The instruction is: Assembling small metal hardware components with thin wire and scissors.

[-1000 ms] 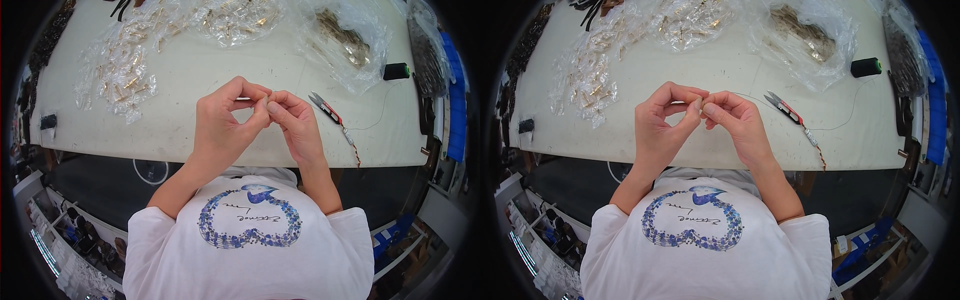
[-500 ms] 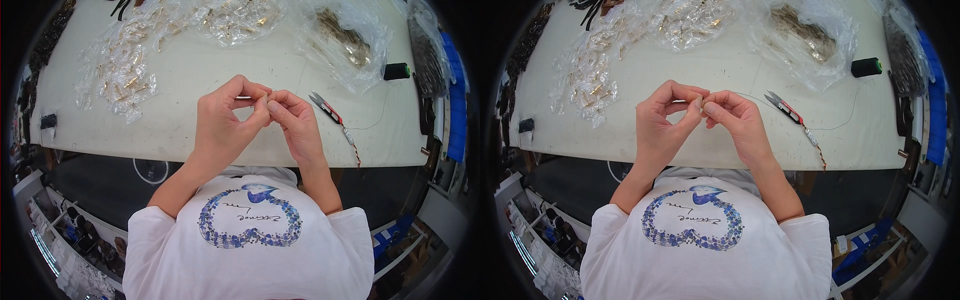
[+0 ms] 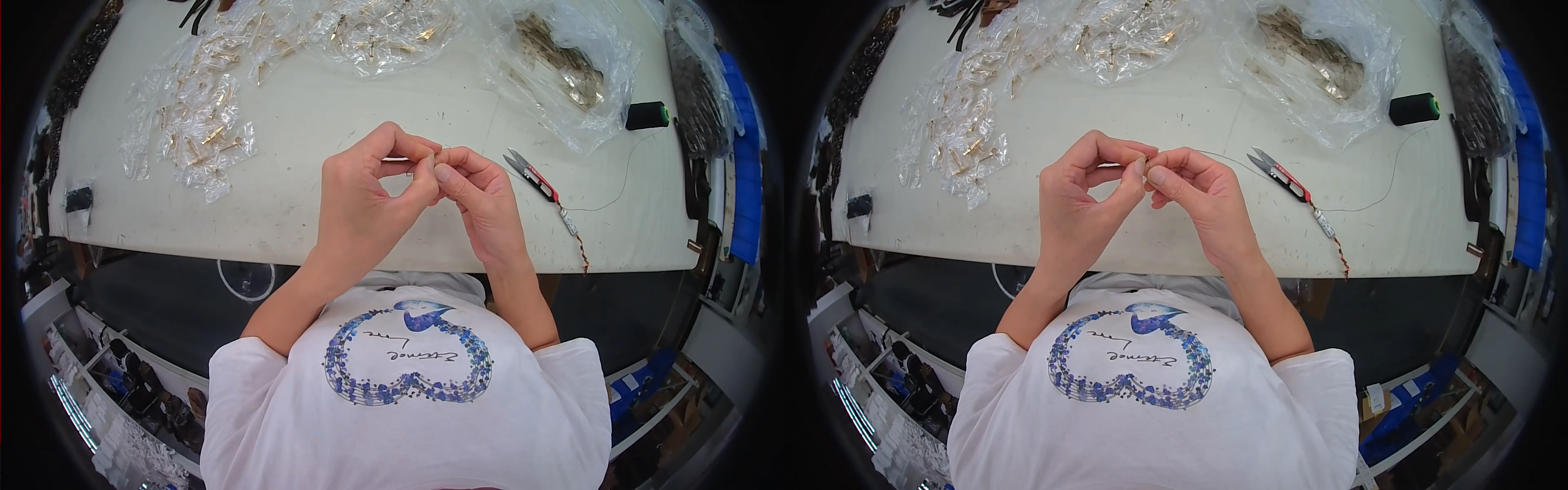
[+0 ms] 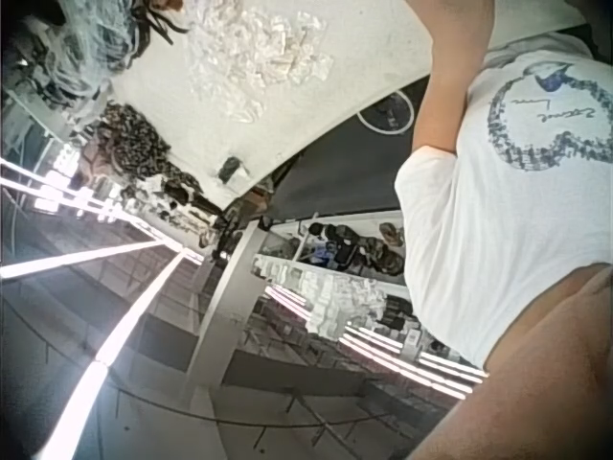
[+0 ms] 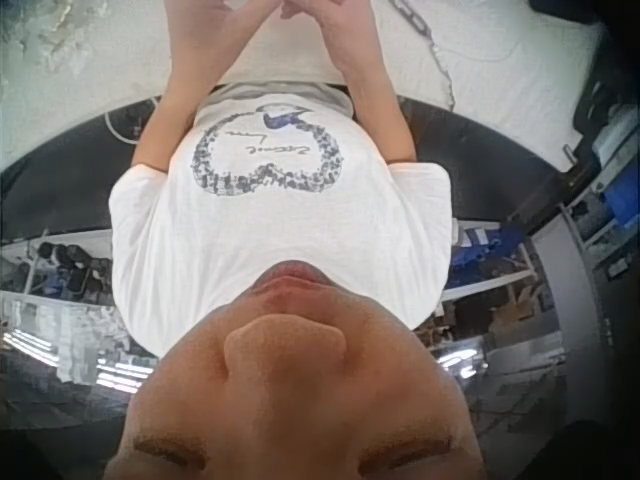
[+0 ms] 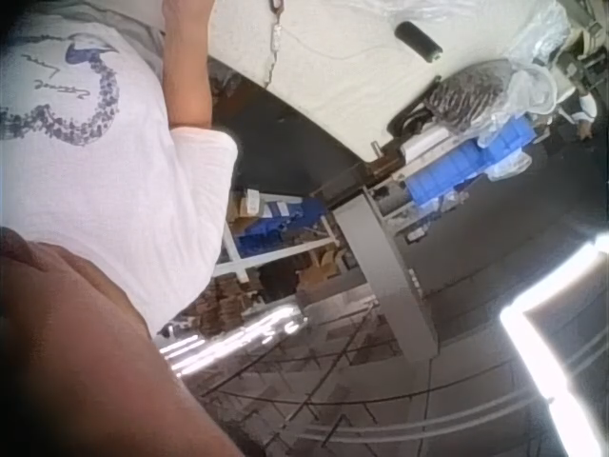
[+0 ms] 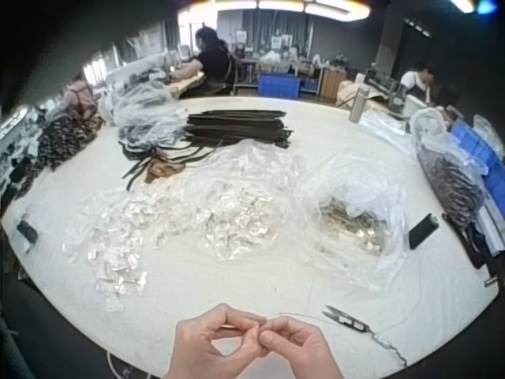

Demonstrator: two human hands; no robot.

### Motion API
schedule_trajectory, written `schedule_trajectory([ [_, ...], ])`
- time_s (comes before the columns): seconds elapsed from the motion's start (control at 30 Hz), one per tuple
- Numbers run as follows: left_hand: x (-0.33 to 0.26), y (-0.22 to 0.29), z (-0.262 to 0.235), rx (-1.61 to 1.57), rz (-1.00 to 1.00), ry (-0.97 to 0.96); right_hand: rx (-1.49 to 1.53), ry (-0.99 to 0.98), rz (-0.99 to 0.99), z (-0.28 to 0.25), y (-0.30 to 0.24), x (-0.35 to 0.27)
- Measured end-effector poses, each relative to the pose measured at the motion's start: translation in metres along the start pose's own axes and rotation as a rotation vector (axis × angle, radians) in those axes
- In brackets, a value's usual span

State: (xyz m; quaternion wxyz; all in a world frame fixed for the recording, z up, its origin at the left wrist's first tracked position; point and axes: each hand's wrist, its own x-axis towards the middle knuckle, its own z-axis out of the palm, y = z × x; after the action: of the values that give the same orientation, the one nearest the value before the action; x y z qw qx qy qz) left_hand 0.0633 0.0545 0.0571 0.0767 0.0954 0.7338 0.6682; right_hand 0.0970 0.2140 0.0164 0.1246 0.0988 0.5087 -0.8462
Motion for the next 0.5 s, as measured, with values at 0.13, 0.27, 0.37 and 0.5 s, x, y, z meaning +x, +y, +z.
schedule_trajectory([
  [0.13,-0.0016,0.0008,-0.0002,-0.006,0.002,0.005,-0.011,0.004,-0.004,0.0011,0.0009,-0.0006],
  [0.27,-0.0006,0.0004,0.0003,0.001,-0.012,0.009,-0.011,0.008,-0.007,0.0004,0.0015,0.0008],
  [0.37,-0.0002,-0.0006,0.0004,0.015,0.002,0.011,-0.018,0.014,-0.009,0.0005,0.0017,0.0010],
  [0.5,0.0001,-0.0025,0.0009,0.025,0.024,0.013,-0.017,0.020,-0.010,0.0005,0.0020,0.0004],
])
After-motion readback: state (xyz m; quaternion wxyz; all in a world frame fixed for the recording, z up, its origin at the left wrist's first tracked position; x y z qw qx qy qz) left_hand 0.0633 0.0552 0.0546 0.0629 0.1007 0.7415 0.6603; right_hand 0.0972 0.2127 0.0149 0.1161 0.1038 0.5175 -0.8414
